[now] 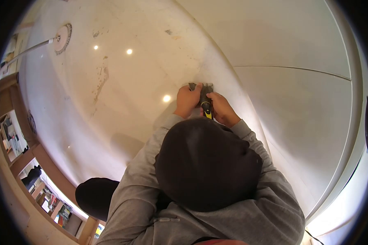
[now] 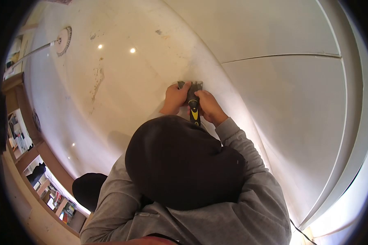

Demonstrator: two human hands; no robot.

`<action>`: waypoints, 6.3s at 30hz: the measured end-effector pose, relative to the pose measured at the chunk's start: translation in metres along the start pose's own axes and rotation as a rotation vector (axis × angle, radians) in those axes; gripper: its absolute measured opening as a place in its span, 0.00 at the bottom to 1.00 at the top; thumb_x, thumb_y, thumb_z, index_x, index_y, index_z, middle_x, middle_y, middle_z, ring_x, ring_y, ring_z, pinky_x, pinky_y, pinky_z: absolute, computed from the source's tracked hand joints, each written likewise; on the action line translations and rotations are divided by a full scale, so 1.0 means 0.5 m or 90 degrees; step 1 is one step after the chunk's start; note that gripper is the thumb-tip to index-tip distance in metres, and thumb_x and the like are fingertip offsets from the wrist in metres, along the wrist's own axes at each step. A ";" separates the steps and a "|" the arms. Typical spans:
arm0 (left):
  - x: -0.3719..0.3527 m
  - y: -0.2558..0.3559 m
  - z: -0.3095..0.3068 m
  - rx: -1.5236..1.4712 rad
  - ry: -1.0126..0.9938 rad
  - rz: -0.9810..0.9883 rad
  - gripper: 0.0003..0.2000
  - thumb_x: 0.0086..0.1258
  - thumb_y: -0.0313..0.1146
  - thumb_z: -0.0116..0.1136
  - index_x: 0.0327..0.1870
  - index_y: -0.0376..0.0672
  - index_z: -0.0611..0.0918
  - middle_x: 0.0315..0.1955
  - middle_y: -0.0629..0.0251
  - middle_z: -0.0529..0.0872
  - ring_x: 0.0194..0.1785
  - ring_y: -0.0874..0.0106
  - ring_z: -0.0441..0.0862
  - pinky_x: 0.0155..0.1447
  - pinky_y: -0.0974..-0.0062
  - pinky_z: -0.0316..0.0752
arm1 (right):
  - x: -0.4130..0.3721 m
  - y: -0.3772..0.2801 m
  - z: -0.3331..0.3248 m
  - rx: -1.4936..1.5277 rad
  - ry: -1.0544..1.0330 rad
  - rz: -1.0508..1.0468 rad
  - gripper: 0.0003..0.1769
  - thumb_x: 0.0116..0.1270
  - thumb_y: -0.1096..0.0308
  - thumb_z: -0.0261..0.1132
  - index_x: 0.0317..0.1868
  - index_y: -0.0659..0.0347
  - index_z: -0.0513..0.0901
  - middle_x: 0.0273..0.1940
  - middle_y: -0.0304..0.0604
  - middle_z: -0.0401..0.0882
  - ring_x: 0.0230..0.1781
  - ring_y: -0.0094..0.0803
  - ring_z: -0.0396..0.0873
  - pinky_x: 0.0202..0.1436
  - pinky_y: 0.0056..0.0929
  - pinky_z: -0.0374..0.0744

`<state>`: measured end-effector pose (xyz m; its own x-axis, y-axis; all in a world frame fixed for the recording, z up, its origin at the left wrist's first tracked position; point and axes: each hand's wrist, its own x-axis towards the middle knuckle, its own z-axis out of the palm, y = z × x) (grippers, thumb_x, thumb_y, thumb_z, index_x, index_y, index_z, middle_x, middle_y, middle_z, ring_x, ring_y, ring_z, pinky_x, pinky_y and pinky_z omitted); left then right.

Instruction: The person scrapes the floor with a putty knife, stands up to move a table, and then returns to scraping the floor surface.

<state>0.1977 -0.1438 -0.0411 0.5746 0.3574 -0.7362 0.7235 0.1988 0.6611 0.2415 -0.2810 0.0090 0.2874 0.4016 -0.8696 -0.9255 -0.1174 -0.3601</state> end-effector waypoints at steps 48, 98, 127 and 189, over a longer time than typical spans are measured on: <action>0.116 0.027 -0.006 0.226 0.058 0.081 0.21 0.65 0.45 0.50 0.32 0.32 0.85 0.36 0.37 0.84 0.45 0.46 0.84 0.51 0.54 0.76 | 0.176 0.007 0.021 -0.002 0.156 -0.094 0.26 0.77 0.54 0.53 0.51 0.76 0.77 0.38 0.49 0.83 0.33 0.37 0.81 0.37 0.34 0.78; 0.181 0.051 -0.066 0.346 -0.029 0.143 0.18 0.64 0.44 0.52 0.33 0.37 0.85 0.34 0.41 0.86 0.40 0.49 0.86 0.48 0.58 0.79 | 0.184 -0.058 0.107 0.034 0.111 -0.086 0.26 0.77 0.58 0.53 0.58 0.79 0.73 0.48 0.56 0.81 0.43 0.42 0.82 0.39 0.42 0.81; 0.169 -0.004 -0.049 0.434 0.169 0.249 0.20 0.65 0.45 0.47 0.30 0.38 0.85 0.35 0.44 0.87 0.44 0.45 0.84 0.47 0.54 0.77 | 0.187 -0.049 0.114 -0.030 0.194 -0.084 0.23 0.77 0.54 0.53 0.49 0.69 0.78 0.35 0.48 0.82 0.28 0.36 0.81 0.25 0.41 0.79; -0.135 -0.009 -0.133 0.247 -0.160 0.107 0.16 0.71 0.41 0.58 0.39 0.34 0.85 0.28 0.59 0.87 0.35 0.70 0.86 0.42 0.71 0.78 | -0.203 0.081 -0.198 -1.050 0.317 -0.327 0.23 0.73 0.57 0.57 0.67 0.46 0.74 0.30 0.49 0.84 0.32 0.49 0.83 0.38 0.49 0.79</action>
<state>0.1302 -0.1082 0.0155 0.7359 0.1143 -0.6674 0.6742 -0.2142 0.7068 0.1991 -0.4165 0.0489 0.7645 0.4398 -0.4713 0.3566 -0.8976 -0.2592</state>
